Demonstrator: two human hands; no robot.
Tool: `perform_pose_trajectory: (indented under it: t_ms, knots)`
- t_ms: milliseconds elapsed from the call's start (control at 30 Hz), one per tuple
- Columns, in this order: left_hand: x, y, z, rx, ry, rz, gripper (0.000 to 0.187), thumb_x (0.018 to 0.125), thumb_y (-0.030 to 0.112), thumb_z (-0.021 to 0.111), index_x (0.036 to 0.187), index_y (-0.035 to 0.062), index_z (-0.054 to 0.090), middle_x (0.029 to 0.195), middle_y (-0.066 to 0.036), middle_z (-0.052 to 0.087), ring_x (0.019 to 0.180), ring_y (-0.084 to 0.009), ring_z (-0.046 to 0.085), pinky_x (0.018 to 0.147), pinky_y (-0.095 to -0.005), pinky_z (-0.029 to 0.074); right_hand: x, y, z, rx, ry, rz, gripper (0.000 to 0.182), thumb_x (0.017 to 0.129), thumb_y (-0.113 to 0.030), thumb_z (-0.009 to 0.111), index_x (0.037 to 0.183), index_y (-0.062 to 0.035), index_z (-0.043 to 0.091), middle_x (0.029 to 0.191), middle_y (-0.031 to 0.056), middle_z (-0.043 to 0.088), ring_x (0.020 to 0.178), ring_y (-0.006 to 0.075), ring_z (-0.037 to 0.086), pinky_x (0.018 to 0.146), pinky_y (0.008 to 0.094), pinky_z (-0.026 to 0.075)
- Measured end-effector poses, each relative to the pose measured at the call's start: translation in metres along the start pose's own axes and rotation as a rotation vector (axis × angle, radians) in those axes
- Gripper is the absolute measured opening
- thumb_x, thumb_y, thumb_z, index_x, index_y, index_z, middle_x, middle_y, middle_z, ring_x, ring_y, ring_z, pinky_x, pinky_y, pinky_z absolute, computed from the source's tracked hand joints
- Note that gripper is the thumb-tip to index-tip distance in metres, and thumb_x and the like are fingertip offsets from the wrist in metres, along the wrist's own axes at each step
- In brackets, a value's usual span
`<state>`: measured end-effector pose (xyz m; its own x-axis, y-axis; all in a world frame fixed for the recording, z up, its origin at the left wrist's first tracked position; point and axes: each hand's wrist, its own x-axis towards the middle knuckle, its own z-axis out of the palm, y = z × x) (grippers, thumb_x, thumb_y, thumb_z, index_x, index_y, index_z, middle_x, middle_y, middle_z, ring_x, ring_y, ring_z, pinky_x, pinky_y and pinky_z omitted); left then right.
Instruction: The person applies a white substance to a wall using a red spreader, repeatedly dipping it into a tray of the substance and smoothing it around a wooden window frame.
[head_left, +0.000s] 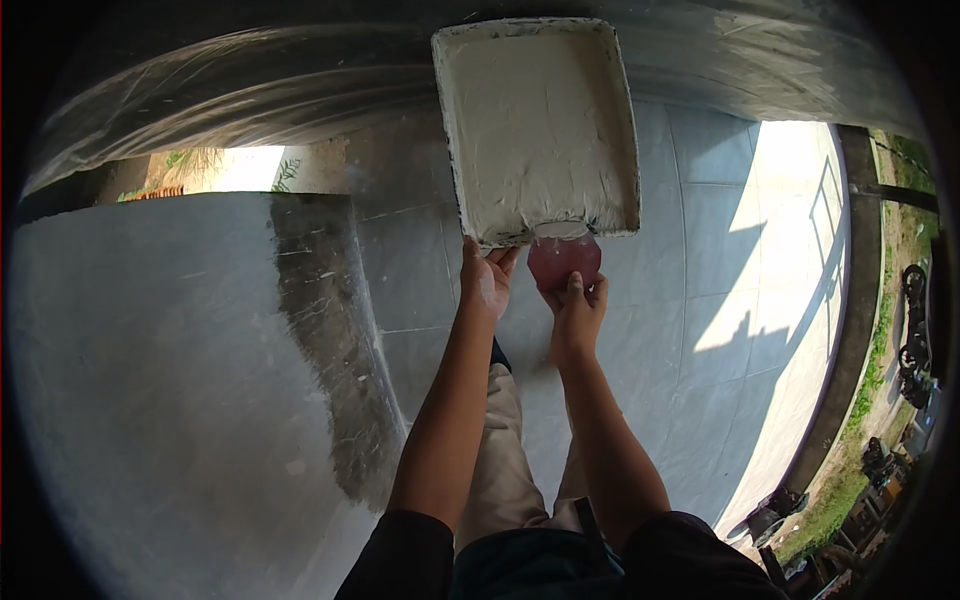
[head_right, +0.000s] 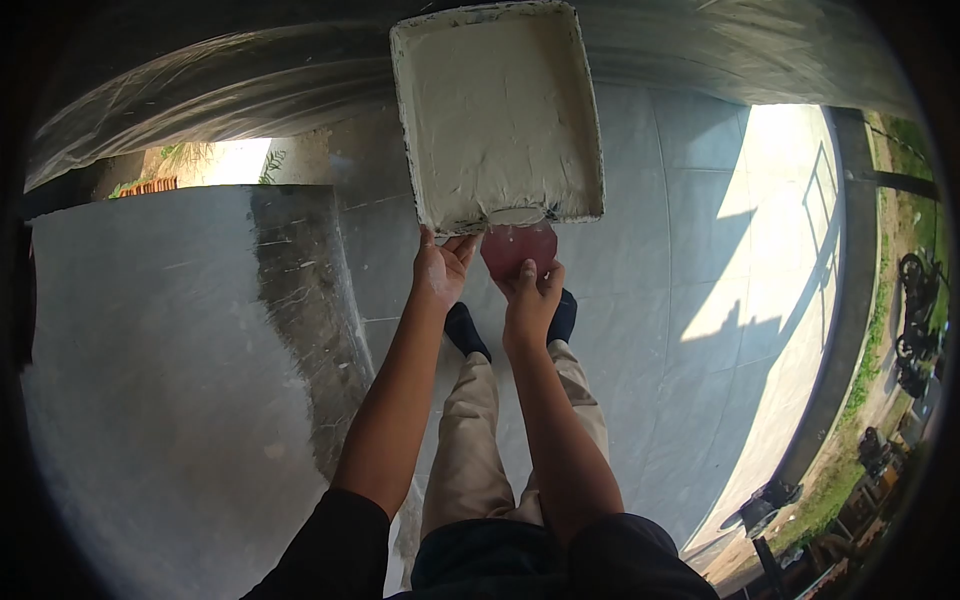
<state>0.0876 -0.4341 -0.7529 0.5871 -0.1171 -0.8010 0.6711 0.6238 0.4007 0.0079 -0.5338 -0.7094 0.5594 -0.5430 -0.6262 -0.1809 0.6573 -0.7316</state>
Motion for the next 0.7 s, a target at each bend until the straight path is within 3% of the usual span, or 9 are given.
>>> perform_pose_trajectory:
  t_ms: [100,300,367,500,567,700]
  knots:
    - [-0.004,0.001,0.004,0.019,0.023,-0.013,0.06,0.106,0.054,0.02,0.15,0.0138,0.029,0.144,-0.021,0.049,0.134,-0.0297,0.048,0.11,-0.0365,0.037,0.028,-0.006,0.003,0.017,0.025,-0.009,0.019,0.103,-0.009,0.046,0.119,-0.0017,0.039,0.116,0.015,0.054,0.099,0.025,0.064,0.09,0.0446,0.058]
    - [-0.015,-0.007,0.017,-0.148,-0.002,-0.011,0.062,0.103,0.061,0.025,0.151,0.0225,0.028,0.152,-0.02,0.038,0.134,-0.0399,0.046,0.109,-0.0437,0.035,0.043,-0.001,-0.01,-0.012,-0.017,0.019,0.016,0.104,-0.011,0.046,0.115,-0.0009,0.042,0.113,0.0165,0.056,0.1,0.0266,0.066,0.092,0.0441,0.058]
    - [-0.015,-0.011,0.02,-0.248,-0.094,-0.027,0.067,0.1,0.066,0.028,0.154,0.0272,0.023,0.154,-0.02,0.034,0.136,-0.0417,0.042,0.111,-0.0469,0.031,0.043,0.001,-0.013,-0.007,-0.049,0.022,0.016,0.104,-0.012,0.046,0.115,-0.0009,0.041,0.114,0.0167,0.056,0.102,0.027,0.066,0.093,0.0443,0.058]
    - [-0.018,-0.013,0.031,-0.287,-0.096,-0.067,0.07,0.098,0.067,0.029,0.154,0.0246,0.022,0.154,-0.02,0.033,0.137,-0.0401,0.04,0.113,-0.0467,0.029,0.043,0.003,-0.014,0.028,-0.067,0.02,0.016,0.104,-0.012,0.046,0.115,-0.0009,0.041,0.114,0.0169,0.056,0.103,0.0269,0.065,0.093,0.0443,0.058]
    - [-0.016,-0.015,0.035,-0.33,0.032,-0.136,0.074,0.097,0.068,0.03,0.155,0.0224,0.02,0.152,-0.02,0.035,0.137,-0.0387,0.038,0.114,-0.0461,0.027,0.042,0.004,-0.014,0.022,-0.059,0.023,0.012,0.104,-0.013,0.046,0.11,-0.0027,0.044,0.11,0.0152,0.058,0.097,0.0257,0.066,0.09,0.0432,0.058]
    - [-0.005,-0.024,0.028,-0.293,-0.006,-0.071,0.073,0.099,0.067,0.028,0.154,0.0187,0.022,0.149,-0.02,0.04,0.133,-0.0358,0.044,0.112,-0.044,0.029,0.045,0.005,-0.017,0.026,-0.035,0.056,0.012,0.104,-0.013,0.047,0.11,-0.0029,0.044,0.109,0.0144,0.058,0.094,0.0244,0.065,0.09,0.0431,0.059]
